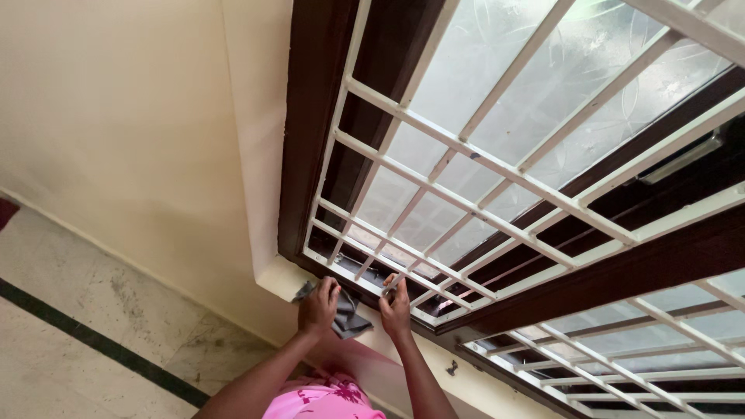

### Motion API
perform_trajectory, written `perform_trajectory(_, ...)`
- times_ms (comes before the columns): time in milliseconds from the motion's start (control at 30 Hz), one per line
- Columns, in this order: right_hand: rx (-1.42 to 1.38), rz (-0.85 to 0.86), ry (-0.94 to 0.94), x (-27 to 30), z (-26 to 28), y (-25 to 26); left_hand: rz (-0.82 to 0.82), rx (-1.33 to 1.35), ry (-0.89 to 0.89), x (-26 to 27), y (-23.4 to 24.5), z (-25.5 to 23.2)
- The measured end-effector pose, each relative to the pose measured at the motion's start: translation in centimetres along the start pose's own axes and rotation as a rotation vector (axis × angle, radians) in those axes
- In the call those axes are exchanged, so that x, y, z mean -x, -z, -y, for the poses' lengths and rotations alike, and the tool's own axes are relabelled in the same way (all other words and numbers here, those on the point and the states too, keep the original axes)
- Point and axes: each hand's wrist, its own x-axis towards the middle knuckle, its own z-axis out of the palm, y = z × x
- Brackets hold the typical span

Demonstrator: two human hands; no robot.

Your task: The person wipes the wooden frame and metal grill of a window using a cloth, reaching between the bars to clean different parts of the frame.

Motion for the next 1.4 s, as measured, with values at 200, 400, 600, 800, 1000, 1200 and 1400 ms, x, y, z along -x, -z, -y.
perform_trajectory(200, 0.026, -0.007, 0.003, 0.1, 0.3, 0.0, 0.471, -0.422, 0.088, -1.0, 2.5, -2.2)
perform_trajectory(400, 0.021, -0.003, 0.030, 0.0, 0.0, 0.0, 0.141, -0.033, 0.164, -0.4, 1.2, -1.7)
perform_trajectory(600, -0.003, -0.016, -0.009, -0.1, -0.2, -0.3, 0.019, 0.045, -0.189, -2.4, -0.5, -2.5)
perform_trajectory(800, 0.023, -0.013, 0.001, -0.2, -0.3, -0.2, 0.193, -0.748, -0.488, -2.9, -1.7, -0.9)
perform_trajectory(1000, -0.020, 0.006, -0.004, 0.0, -0.5, -0.4, 0.160, -0.638, -0.509, -2.4, -1.6, -0.3)
perform_trajectory(1200, -0.066, 0.014, -0.037, 0.3, 0.4, -0.1, 0.285, -0.516, -0.475, 2.4, -3.2, 1.1)
perform_trajectory(1400, -0.107, 0.045, -0.086, 0.7, 1.8, 0.3, 0.327, -0.316, -0.496, 3.5, -4.8, -0.3)
